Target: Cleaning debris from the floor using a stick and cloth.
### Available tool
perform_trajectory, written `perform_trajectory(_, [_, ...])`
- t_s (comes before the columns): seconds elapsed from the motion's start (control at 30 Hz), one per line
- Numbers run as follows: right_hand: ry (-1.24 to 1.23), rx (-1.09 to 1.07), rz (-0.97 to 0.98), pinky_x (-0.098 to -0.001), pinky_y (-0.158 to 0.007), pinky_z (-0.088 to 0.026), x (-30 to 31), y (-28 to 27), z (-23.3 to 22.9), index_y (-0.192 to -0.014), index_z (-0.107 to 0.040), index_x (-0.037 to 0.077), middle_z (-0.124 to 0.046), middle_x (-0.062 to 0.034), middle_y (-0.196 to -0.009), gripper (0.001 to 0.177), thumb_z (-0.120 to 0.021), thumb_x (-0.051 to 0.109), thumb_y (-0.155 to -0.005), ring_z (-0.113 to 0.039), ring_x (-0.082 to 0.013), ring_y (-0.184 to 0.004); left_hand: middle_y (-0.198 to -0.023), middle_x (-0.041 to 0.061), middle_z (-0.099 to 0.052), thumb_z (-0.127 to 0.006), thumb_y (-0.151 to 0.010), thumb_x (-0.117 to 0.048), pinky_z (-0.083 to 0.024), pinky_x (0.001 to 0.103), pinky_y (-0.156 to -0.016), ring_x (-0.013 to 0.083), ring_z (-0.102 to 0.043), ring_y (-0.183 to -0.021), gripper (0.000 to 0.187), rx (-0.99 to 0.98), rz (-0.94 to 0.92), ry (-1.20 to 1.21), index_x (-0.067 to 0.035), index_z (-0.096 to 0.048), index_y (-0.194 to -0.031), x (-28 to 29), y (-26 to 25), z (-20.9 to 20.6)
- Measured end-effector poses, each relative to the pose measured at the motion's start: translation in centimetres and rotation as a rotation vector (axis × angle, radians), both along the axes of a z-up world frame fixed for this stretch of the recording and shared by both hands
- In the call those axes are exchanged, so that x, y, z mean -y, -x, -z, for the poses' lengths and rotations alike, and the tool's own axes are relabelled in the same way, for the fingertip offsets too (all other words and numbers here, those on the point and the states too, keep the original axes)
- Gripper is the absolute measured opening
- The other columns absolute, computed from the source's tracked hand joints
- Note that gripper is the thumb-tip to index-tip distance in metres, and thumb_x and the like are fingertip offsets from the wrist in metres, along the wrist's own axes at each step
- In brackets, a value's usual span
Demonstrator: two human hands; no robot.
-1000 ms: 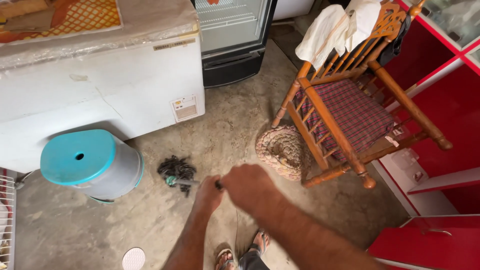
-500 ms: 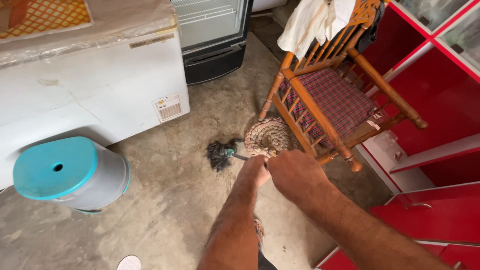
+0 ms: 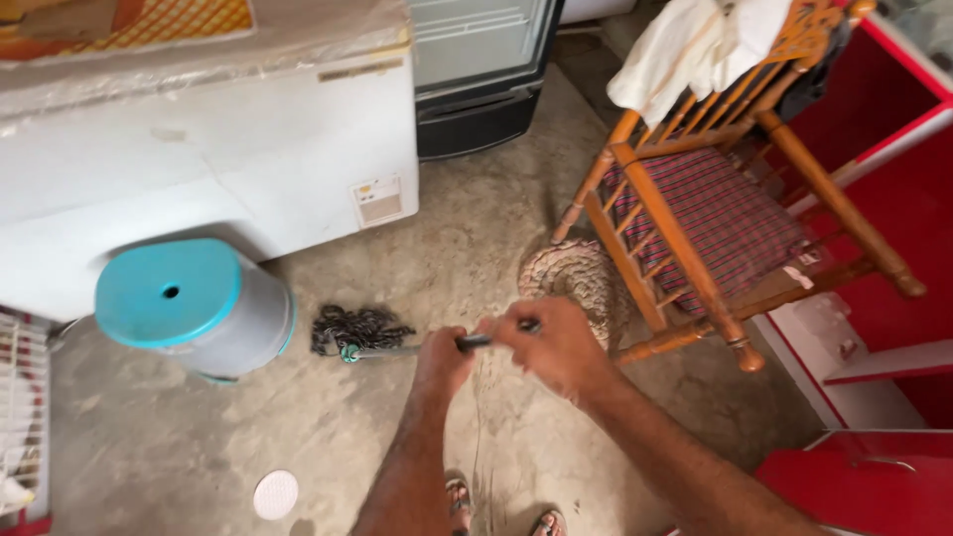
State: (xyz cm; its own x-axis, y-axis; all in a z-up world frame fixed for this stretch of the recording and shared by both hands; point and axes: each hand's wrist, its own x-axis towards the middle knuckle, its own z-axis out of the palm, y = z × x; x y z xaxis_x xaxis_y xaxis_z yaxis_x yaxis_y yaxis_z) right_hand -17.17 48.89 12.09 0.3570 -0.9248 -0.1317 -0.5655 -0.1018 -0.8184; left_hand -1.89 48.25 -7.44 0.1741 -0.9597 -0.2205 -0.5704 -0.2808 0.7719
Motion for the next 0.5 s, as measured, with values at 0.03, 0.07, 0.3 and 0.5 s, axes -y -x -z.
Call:
perform_trajectory(0.03, [-0.011,0.004,-0.014,-0.0355,-0.059,-0.051,0.1,0.1,0.4,-0.078,-0.078,0.004,-0.081,-0.0091,-0.084,0.026,-0.073,0.029,-0.083,-0.064,-0.0214,-0.061,-0.082,0.023,-0.072,-0.075,-0.099,-0.035,-0.054,0.048,-0.073,0.0398,-0.07,-0.081,0.035,0.004,-0.014,-0.011,-0.004,-0.077,-0.084,0.3,0.5,0.7])
perform_trajectory(0.07, [-0.098,0.195,0.152,-0.0318,-0.055,-0.046,0.1,0.4,0.7,-0.075,-0.076,0.005,-0.079,-0.0066,-0.08,0.027,-0.07,0.028,-0.087,-0.058,-0.0154,-0.058,-0.081,0.021,-0.073,-0.075,-0.09,-0.026,-0.055,0.047,-0.071,0.038,-0.072,-0.079,0.019,-0.07,0.01,-0.051,-0.007,-0.075,-0.087,0.6,1.2,1.1])
perform_trajectory(0.3, [0.02,0.326,0.611,-0.0315,-0.044,-0.028,1.2,6.7,-1.4,-0.056,-0.051,0.004,-0.047,-0.0005,-0.052,0.056,-0.067,0.032,-0.101,-0.037,-0.0094,-0.046,-0.081,0.019,-0.073,-0.075,-0.082,-0.019,-0.054,0.05,-0.073,0.0408,-0.069,-0.081,0.007,-0.102,0.012,0.086,-0.012,-0.076,-0.083,3.0,11.8,-1.8])
perform_trajectory(0.5, [0.343,-0.031,0.506,-0.0363,-0.05,-0.039,-2.3,7.9,-7.5,-0.069,-0.061,-0.001,-0.052,-0.0072,-0.055,0.046,-0.065,0.032,-0.1,-0.048,-0.0127,-0.052,-0.093,0.018,-0.077,-0.063,-0.093,-0.028,-0.059,0.048,-0.08,0.0335,-0.074,-0.089,0.023,-0.255,0.269,0.118,-0.009,-0.076,-0.097,3.9,19.1,-1.8])
